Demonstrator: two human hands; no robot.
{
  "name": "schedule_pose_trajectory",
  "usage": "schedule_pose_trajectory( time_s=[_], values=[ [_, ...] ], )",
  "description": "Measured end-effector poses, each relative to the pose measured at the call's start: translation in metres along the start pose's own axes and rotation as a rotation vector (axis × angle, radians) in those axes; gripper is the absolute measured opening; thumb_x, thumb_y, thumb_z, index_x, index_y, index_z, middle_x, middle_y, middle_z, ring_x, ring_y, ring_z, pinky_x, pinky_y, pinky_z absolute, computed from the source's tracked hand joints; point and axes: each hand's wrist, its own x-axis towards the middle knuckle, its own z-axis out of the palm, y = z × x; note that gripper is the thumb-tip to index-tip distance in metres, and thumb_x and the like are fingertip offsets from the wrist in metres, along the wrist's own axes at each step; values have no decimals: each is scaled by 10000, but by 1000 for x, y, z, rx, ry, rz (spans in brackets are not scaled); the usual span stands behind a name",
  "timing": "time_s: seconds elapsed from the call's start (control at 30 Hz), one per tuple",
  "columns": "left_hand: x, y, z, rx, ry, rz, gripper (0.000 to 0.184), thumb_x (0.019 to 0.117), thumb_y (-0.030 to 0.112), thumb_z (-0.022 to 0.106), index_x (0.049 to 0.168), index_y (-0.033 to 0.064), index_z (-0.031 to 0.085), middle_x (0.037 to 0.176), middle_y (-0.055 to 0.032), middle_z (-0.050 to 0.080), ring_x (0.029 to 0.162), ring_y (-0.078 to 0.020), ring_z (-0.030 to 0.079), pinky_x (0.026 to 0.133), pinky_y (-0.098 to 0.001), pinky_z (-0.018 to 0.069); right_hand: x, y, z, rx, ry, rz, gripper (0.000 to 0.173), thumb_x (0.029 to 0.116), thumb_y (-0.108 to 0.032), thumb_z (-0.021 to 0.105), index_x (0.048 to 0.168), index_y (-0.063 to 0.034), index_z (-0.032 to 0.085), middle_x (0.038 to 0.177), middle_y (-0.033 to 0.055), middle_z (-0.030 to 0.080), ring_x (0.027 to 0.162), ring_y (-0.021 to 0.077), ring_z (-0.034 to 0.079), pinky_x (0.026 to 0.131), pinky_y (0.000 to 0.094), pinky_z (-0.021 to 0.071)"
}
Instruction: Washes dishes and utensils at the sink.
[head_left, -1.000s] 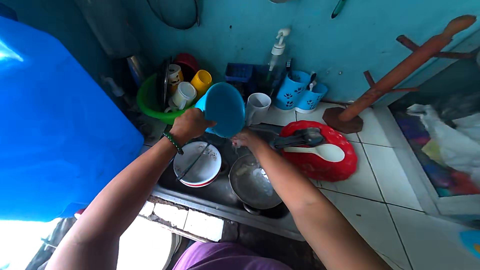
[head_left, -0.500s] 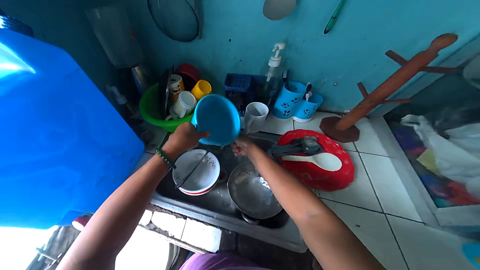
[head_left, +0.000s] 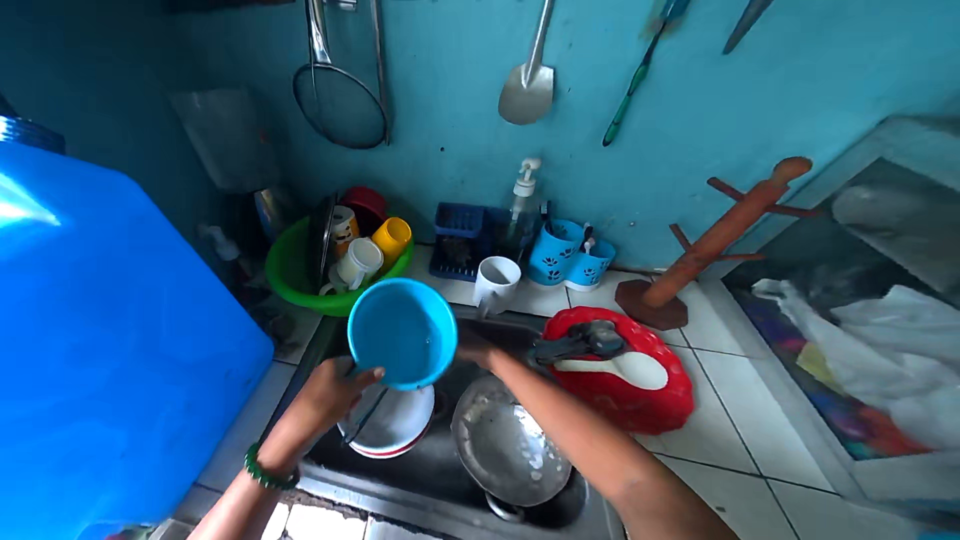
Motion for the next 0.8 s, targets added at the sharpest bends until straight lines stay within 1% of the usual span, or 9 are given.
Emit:
schedule_pose_trajectory(
  time_s=[0.1,0.27,0.43,0.5,0.57,0.6,0.67,0.7,0.8],
  values=[
    [-5,-12,-5,-74,-12,-17,231,1012,252,660,1088,37,624,655,22,529,476,-41,453,453,-192,398,-5,-34,-32,-252,-131,-86,356,1013,-64,597,1334,88,576,1322,286,603,1238,370,584,1080,504,441],
    [-5,-24,-2,-83,-22,-20,229,1004,231,669,1112,37,615,640,19,520,481,-59,455,464,-216,403,63,-94,-117,-220,413,-334,387,967,11,621,1340,82,546,1397,356,487,1276,486,530,1046,584,469],
    [-1,-28,-1,-109,-39,-1,219,998,235,678,1101,50,623,642,22,532,472,-53,457,455,-207,402,104,-105,-147,-229,578,-366,492,1005,-90,623,1469,25,504,1518,315,447,1437,487,393,1187,593,324],
    [1,-27,-1,-61,-46,36,230,997,253,680,1105,57,627,664,21,542,481,-56,465,460,-216,414,76,-105,-128,-69,621,-395,350,1056,-129,546,1341,69,593,1346,282,605,1274,401,585,1101,517,455],
    [1,-18,1,33,-45,76,261,994,266,685,1137,53,639,708,12,568,511,-62,486,494,-235,445,36,-87,-102,21,537,-347,322,1078,-172,506,1165,90,672,1031,235,703,929,316,693,885,485,554],
    [0,-12,3,98,-44,82,281,991,277,690,1143,46,641,739,0,587,540,-72,508,529,-254,469,13,-70,-89,-6,414,-296,300,1079,-146,490,1137,88,670,920,210,692,787,278,671,774,465,561],
    [-3,-2,6,242,-40,80,326,985,310,697,1151,34,644,801,-33,615,600,-104,549,597,-311,508,-30,-30,-61,-79,130,-109,249,995,26,506,1201,73,638,928,209,688,708,264,652,682,452,558],
    [-3,3,9,308,-37,81,339,981,324,702,1143,32,648,826,-50,625,628,-126,567,625,-343,519,-45,-6,-44,-87,45,2,230,959,55,545,1174,50,629,867,160,676,632,193,612,606,372,526],
    [-2,10,24,484,-50,117,370,969,374,711,1119,39,668,894,-108,667,745,-221,637,741,-473,543,-81,47,-9,119,-41,140,178,1032,-142,621,1009,14,704,669,19,600,470,27,479,462,190,419]
  ],
)
